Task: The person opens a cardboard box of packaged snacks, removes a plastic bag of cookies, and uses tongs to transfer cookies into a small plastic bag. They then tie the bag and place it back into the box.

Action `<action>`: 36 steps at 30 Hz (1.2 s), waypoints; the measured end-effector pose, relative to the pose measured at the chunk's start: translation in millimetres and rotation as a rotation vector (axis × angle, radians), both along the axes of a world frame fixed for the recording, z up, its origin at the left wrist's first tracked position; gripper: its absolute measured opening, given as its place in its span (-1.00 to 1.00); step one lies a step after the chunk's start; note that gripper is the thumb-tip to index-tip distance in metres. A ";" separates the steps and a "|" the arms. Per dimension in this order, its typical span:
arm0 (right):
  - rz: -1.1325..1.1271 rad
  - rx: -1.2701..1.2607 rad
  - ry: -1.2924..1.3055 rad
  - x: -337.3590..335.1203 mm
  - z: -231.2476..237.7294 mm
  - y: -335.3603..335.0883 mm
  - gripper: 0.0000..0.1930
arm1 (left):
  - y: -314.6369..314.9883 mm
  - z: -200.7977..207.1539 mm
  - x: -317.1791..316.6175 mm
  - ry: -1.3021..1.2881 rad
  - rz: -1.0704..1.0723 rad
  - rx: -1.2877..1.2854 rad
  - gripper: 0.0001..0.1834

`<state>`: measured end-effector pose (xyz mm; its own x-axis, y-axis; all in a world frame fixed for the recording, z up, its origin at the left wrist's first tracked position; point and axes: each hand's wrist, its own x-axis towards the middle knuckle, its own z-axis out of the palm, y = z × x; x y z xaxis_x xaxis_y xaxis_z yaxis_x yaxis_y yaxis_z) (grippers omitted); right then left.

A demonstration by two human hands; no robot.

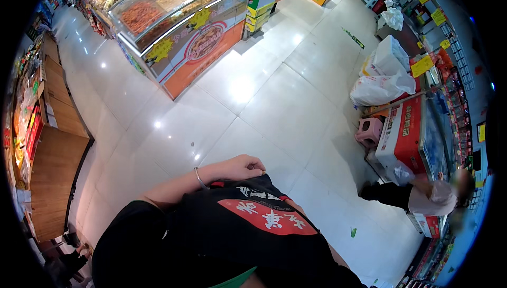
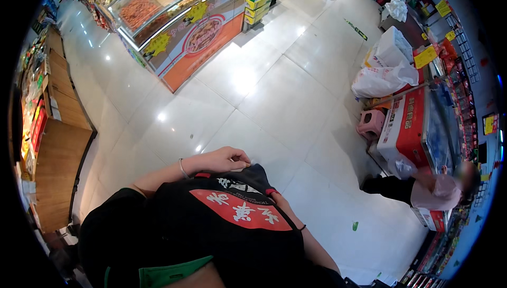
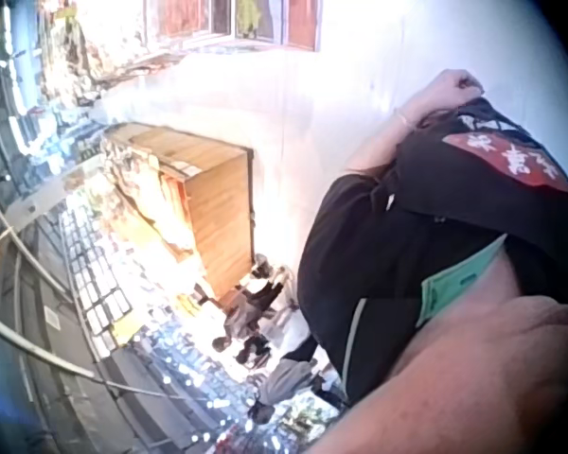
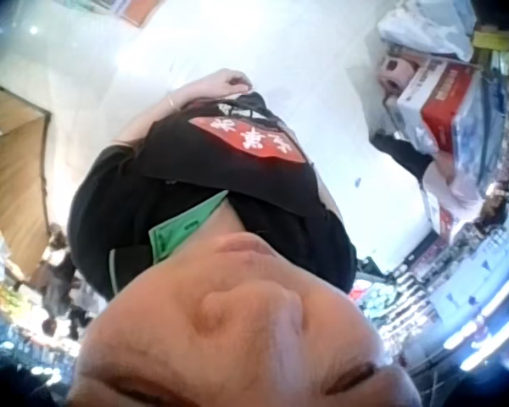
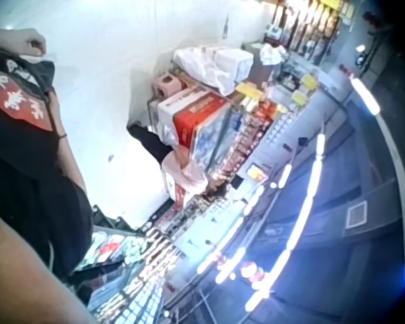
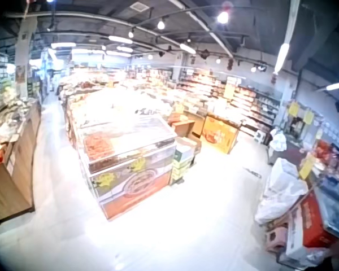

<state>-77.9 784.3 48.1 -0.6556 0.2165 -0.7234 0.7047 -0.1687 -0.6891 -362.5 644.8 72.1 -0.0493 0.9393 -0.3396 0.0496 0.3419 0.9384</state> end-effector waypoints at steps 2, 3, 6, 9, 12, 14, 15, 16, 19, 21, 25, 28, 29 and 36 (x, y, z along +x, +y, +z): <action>0.050 0.071 0.021 -42.7 -1.0 39.4 -0.68 | 45.3 -7.2 -31.1 0.039 -0.011 0.003 -0.66; 0.064 0.097 0.031 -60.4 -0.7 61.8 -0.68 | 70.8 -8.6 -46.0 0.055 -0.022 0.008 -0.66; 0.106 0.139 0.071 -112.8 -5.6 135.7 -0.68 | 144.1 -7.6 -91.6 0.035 0.024 -0.045 -0.67; 0.149 0.164 0.100 -166.2 -1.8 211.5 -0.69 | 211.9 -3.8 -134.6 0.020 0.068 -0.074 -0.67; 0.229 0.183 0.110 -222.4 12.1 279.1 -0.69 | 262.3 9.2 -179.8 0.032 0.102 -0.066 -0.68; 0.275 0.187 0.119 -263.4 18.7 317.4 -0.69 | 283.1 12.8 -214.8 0.020 0.166 -0.073 -0.68; 0.301 0.191 0.114 -280.2 21.3 334.8 -0.69 | 295.6 11.1 -231.1 0.009 0.197 -0.066 -0.68; 0.315 0.194 0.113 -297.2 23.9 353.0 -0.70 | 304.7 9.4 -246.2 -0.005 0.222 -0.081 -0.69; 0.361 0.202 0.112 -354.9 22.6 400.4 -0.70 | 329.0 -5.2 -293.8 -0.050 0.283 -0.131 -0.69; 0.378 0.209 0.109 -393.3 25.8 430.8 -0.70 | 346.9 -8.0 -328.1 -0.065 0.266 -0.143 -0.68; 0.327 0.212 0.097 -470.1 36.6 490.9 -0.70 | 389.3 -15.8 -409.1 -0.049 0.181 -0.024 -0.67; 0.154 0.133 0.020 -528.0 33.5 544.6 -0.68 | 436.6 -1.2 -461.6 -0.036 0.169 0.084 -0.68; 0.204 0.164 0.068 -546.2 31.5 566.9 -0.69 | 454.0 4.7 -481.7 -0.041 0.159 0.098 -0.68; 0.616 0.716 0.115 -643.3 34.5 642.8 -0.60 | 530.7 29.5 -594.0 0.098 0.122 0.064 -0.68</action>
